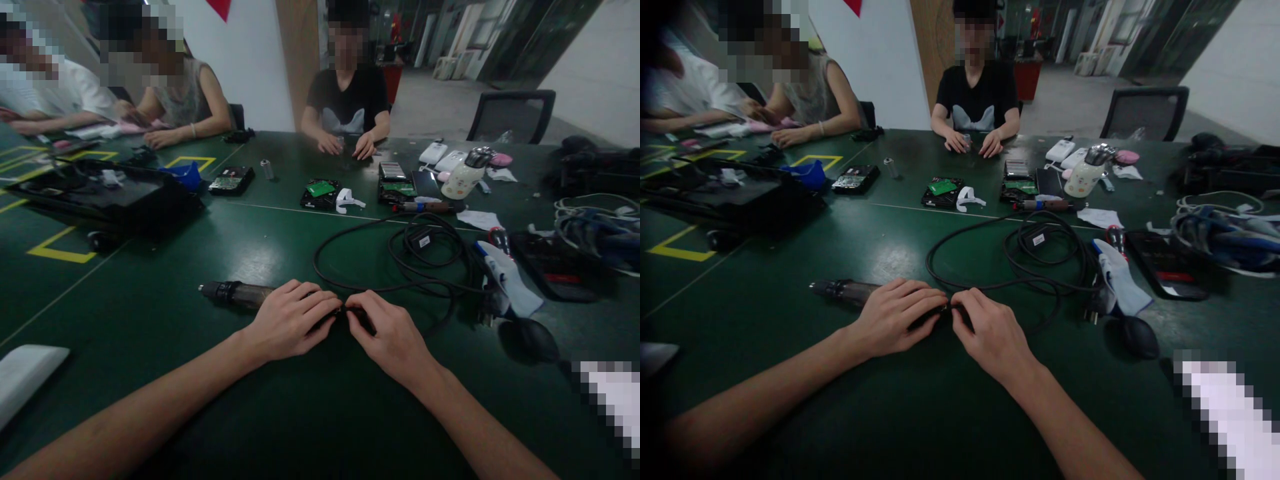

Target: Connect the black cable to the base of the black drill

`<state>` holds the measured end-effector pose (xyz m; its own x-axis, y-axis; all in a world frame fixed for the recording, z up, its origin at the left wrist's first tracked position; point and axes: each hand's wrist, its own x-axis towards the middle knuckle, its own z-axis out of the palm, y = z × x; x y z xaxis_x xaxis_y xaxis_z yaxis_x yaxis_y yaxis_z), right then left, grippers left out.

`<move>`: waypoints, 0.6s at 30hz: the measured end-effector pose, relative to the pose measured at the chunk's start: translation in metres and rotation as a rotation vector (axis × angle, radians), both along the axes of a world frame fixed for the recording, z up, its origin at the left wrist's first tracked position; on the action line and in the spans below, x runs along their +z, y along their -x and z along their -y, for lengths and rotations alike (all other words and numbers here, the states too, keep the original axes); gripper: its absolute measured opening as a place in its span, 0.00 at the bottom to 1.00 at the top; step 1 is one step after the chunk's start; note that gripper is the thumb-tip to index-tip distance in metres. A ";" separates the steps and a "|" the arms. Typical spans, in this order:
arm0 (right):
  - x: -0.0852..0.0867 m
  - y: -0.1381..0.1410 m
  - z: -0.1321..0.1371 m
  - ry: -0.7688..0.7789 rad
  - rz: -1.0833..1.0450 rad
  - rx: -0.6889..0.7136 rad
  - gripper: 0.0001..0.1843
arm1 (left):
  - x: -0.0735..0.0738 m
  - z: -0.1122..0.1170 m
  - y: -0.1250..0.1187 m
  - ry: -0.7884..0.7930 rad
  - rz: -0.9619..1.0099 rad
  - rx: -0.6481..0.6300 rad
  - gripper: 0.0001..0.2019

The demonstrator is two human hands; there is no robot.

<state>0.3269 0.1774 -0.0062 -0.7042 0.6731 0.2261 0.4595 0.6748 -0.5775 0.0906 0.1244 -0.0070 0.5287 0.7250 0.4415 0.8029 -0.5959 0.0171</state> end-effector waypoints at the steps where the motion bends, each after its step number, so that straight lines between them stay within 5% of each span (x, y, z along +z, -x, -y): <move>1: 0.000 0.000 0.000 -0.002 0.005 0.002 0.07 | 0.000 0.000 0.000 -0.003 -0.002 -0.006 0.13; 18: 0.004 0.000 0.000 -0.034 0.046 0.013 0.08 | 0.000 -0.001 -0.002 -0.005 -0.001 0.025 0.13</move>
